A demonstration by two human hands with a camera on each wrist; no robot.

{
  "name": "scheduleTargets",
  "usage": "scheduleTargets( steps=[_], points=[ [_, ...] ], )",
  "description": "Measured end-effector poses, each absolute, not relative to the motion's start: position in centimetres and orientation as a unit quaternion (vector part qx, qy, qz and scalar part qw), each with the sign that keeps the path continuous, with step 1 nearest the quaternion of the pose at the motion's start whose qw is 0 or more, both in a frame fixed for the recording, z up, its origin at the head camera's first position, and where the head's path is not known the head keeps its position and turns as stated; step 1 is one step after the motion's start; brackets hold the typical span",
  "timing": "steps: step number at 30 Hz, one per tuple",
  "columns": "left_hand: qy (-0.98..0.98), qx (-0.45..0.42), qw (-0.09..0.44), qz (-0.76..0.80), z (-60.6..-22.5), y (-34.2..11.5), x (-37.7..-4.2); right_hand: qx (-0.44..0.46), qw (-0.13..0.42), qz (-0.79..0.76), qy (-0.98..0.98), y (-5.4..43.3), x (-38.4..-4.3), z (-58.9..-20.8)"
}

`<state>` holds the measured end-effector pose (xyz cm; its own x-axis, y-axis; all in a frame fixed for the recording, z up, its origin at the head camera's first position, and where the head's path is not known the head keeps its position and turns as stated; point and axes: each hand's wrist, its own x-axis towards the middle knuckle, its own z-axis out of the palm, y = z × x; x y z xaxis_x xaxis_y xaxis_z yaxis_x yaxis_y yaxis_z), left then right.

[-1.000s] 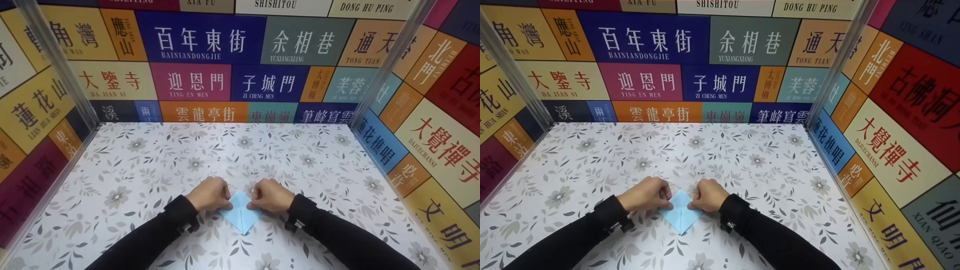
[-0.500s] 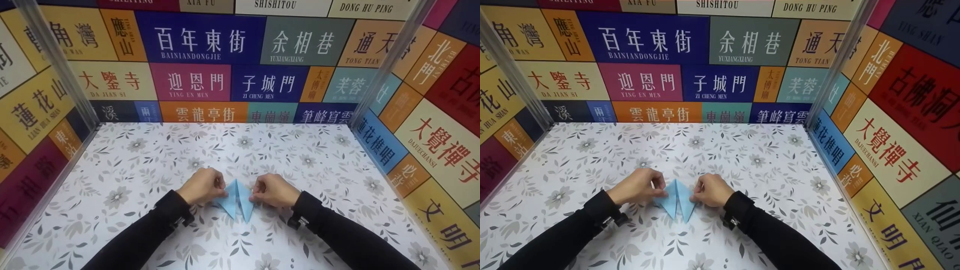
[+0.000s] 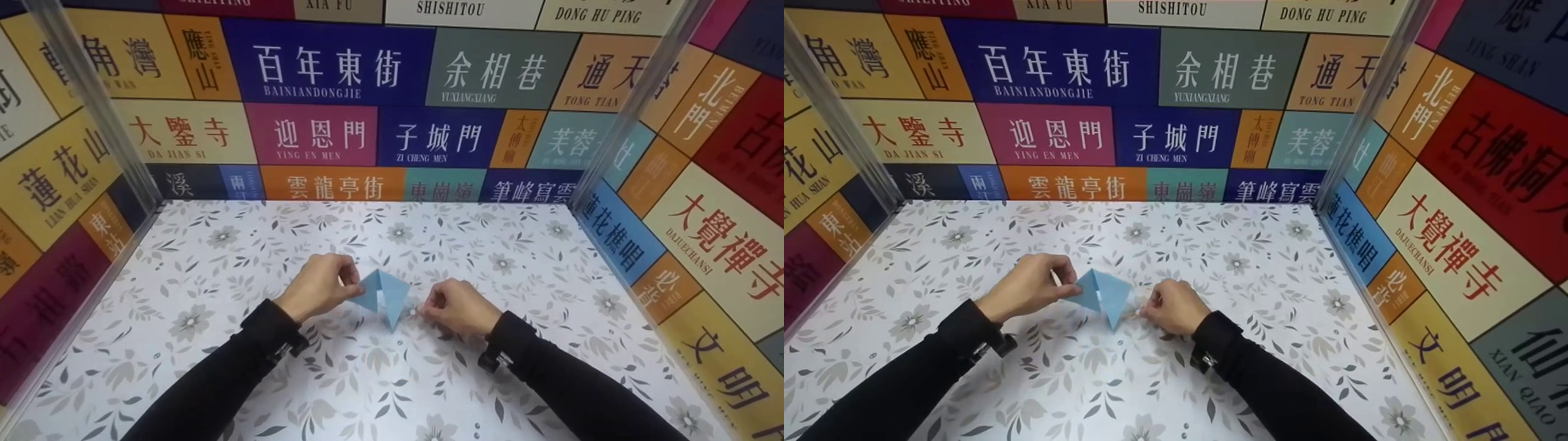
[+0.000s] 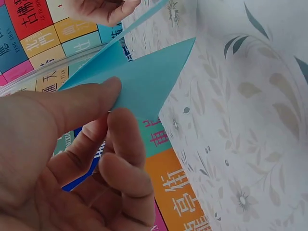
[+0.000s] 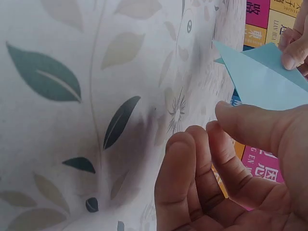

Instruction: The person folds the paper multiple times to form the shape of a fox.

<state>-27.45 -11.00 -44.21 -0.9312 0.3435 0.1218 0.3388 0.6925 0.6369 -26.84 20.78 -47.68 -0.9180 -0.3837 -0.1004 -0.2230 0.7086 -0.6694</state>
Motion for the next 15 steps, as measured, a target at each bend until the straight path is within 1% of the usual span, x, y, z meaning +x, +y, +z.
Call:
scheduleTargets(
  steps=[10,15],
  points=[
    [0.92,0.18,-0.076,0.339,-43.94,-10.95,-27.99,-0.159,0.089,-0.341,0.922,21.47,-26.94,-47.65],
    [0.918,0.185,-0.133,0.324,-43.95,-10.91,-28.21,-0.167,0.067,-0.33,0.927,21.75,-27.11,-47.62]
  ],
)
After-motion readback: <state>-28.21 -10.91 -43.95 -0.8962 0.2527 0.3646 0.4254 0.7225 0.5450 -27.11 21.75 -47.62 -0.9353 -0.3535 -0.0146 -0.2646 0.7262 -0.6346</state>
